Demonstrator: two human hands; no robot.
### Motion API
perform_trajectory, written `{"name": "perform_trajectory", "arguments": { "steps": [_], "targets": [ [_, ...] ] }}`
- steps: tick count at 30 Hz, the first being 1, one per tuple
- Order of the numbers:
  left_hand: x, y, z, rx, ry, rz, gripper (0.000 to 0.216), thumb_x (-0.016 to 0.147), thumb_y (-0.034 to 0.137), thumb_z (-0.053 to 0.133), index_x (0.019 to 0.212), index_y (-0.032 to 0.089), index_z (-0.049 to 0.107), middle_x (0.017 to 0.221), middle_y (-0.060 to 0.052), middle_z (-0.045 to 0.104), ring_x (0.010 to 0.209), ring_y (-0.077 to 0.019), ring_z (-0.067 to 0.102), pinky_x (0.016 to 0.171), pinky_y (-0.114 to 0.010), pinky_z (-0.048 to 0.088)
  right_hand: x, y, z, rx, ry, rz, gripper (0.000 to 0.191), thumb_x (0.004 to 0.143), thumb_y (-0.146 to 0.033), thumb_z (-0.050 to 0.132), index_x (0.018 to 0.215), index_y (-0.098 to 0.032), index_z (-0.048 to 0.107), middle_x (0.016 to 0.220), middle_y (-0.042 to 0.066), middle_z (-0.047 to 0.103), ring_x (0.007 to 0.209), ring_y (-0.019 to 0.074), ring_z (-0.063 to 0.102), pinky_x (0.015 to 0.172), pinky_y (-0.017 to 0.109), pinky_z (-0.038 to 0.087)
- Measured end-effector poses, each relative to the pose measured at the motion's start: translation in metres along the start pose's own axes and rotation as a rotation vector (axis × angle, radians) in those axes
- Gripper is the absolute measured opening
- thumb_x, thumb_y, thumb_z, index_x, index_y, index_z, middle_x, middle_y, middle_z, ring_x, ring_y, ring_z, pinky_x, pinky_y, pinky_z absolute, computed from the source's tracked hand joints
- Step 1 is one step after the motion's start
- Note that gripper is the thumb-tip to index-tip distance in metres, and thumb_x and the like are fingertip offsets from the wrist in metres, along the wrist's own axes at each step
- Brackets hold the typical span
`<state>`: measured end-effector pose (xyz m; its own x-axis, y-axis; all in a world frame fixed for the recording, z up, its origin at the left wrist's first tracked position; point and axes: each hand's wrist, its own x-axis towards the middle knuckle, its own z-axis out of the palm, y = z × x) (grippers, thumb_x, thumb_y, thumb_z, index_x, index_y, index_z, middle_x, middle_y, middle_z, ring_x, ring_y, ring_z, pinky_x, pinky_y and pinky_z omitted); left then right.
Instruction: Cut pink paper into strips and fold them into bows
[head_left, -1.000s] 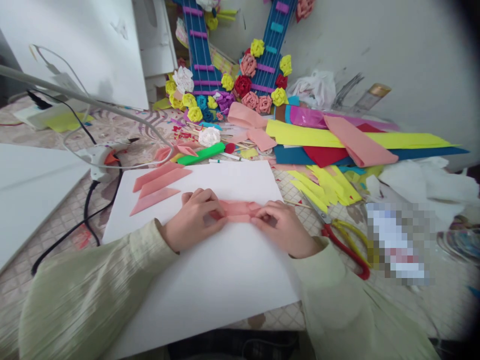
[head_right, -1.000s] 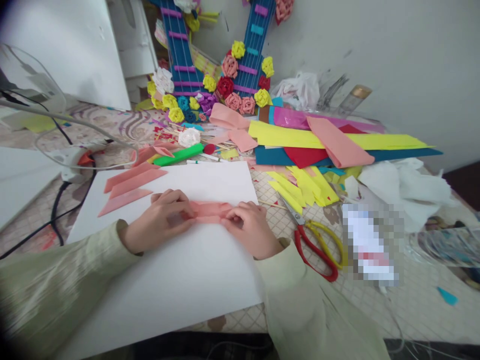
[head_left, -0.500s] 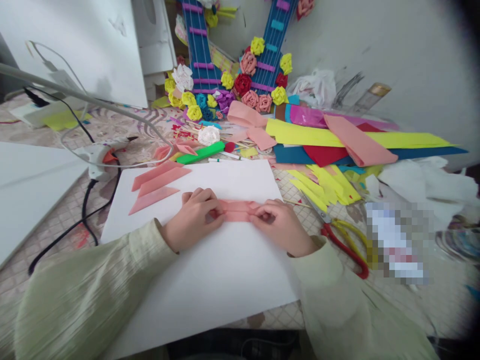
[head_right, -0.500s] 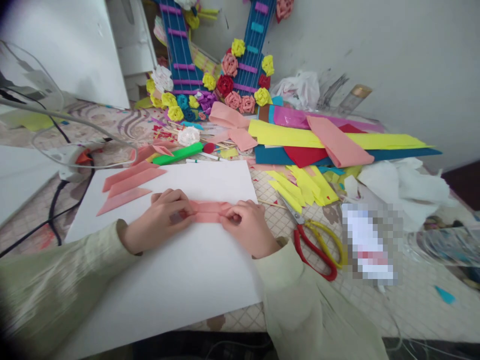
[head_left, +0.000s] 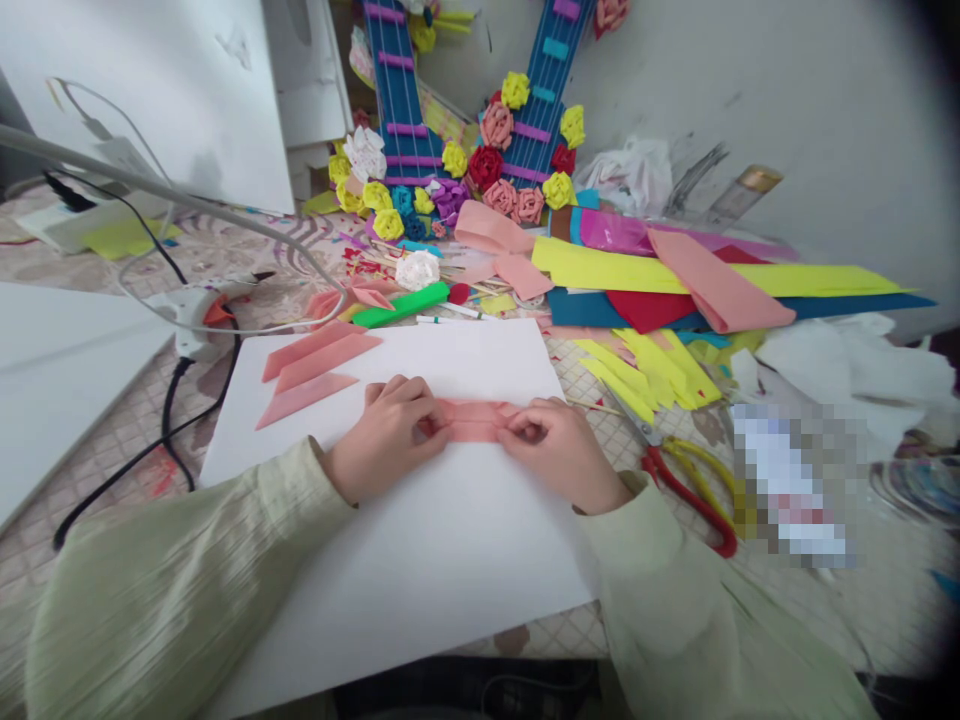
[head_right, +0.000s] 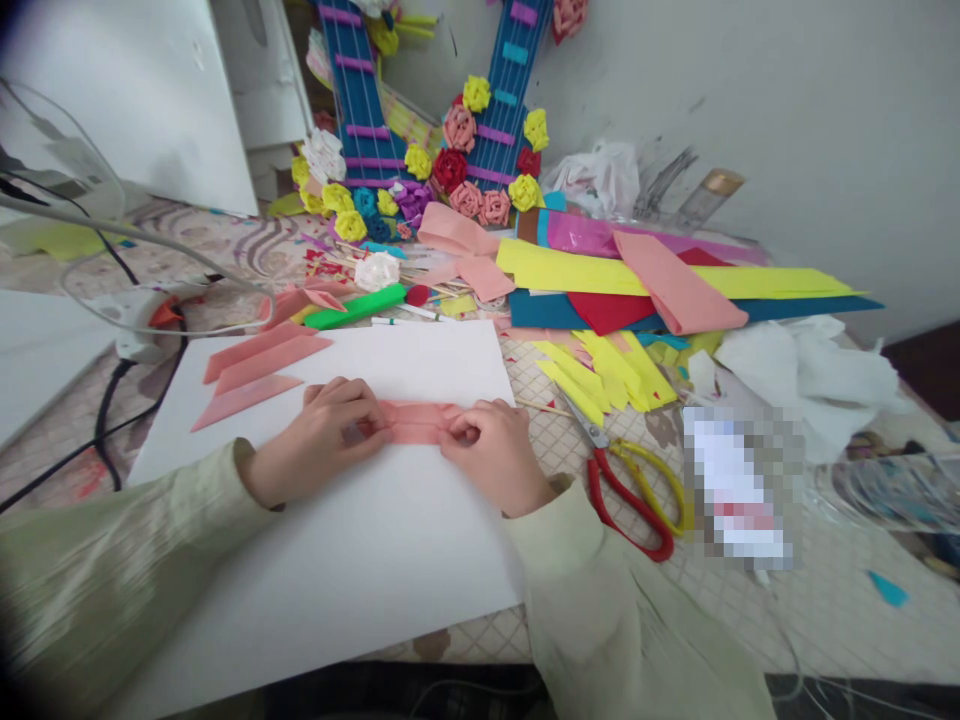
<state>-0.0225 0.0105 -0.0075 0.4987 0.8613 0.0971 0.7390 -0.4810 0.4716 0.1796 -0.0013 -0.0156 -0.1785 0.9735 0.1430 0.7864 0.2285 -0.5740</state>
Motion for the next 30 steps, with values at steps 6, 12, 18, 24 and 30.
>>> {"name": "perform_trajectory", "arguments": {
  "steps": [6,12,18,24,30],
  "targets": [
    [0.0008,-0.0011,0.0017,0.000,0.019,0.002,0.013,0.074,0.026,0.049,0.065,0.019,0.053,0.075,0.000,0.052,0.078,-0.0181,0.045,0.070,-0.036,0.028,0.0000,0.0014,0.0012,-0.014,0.026,-0.023,0.016,0.065,-0.024,0.059,0.050,-0.019,0.056,0.051,-0.001,0.054,0.056,0.0136,0.048,0.057,0.027,0.038],
    [-0.0002,-0.0015,0.0010,-0.006,0.025,0.007,0.013,0.074,0.026,0.049,0.064,0.019,0.053,0.074,0.000,0.052,0.077,-0.0179,0.045,0.070,-0.036,0.029,0.0001,-0.0004,0.0005,-0.025,0.007,-0.002,0.015,0.064,-0.023,0.059,0.050,-0.019,0.055,0.051,-0.001,0.053,0.057,0.0139,0.049,0.058,0.027,0.038],
    [-0.0001,-0.0013,0.0013,0.000,0.024,0.005,0.012,0.073,0.024,0.049,0.064,0.019,0.053,0.075,-0.001,0.051,0.078,-0.0182,0.045,0.070,-0.036,0.029,-0.0002,-0.0014,0.0006,-0.034,0.013,-0.005,0.014,0.064,-0.022,0.059,0.051,-0.019,0.057,0.052,0.000,0.055,0.058,0.0145,0.049,0.058,0.027,0.037],
    [-0.0006,-0.0009,0.0006,0.005,0.025,0.001,0.009,0.073,0.025,0.049,0.067,0.019,0.049,0.075,-0.001,0.050,0.077,-0.0182,0.044,0.070,-0.035,0.030,-0.0007,-0.0013,0.0009,-0.039,0.017,-0.016,0.015,0.064,-0.021,0.059,0.050,-0.019,0.054,0.053,0.000,0.056,0.058,0.0150,0.049,0.060,0.029,0.037],
    [-0.0006,-0.0008,0.0010,0.023,0.029,-0.012,0.008,0.072,0.025,0.050,0.068,0.018,0.048,0.077,-0.002,0.049,0.078,-0.0186,0.043,0.069,-0.035,0.031,-0.0072,-0.0062,0.0016,-0.166,0.075,-0.180,0.011,0.071,-0.017,0.056,0.059,-0.019,0.055,0.067,0.001,0.058,0.072,0.0165,0.050,0.071,0.033,0.031]
  ]
}}
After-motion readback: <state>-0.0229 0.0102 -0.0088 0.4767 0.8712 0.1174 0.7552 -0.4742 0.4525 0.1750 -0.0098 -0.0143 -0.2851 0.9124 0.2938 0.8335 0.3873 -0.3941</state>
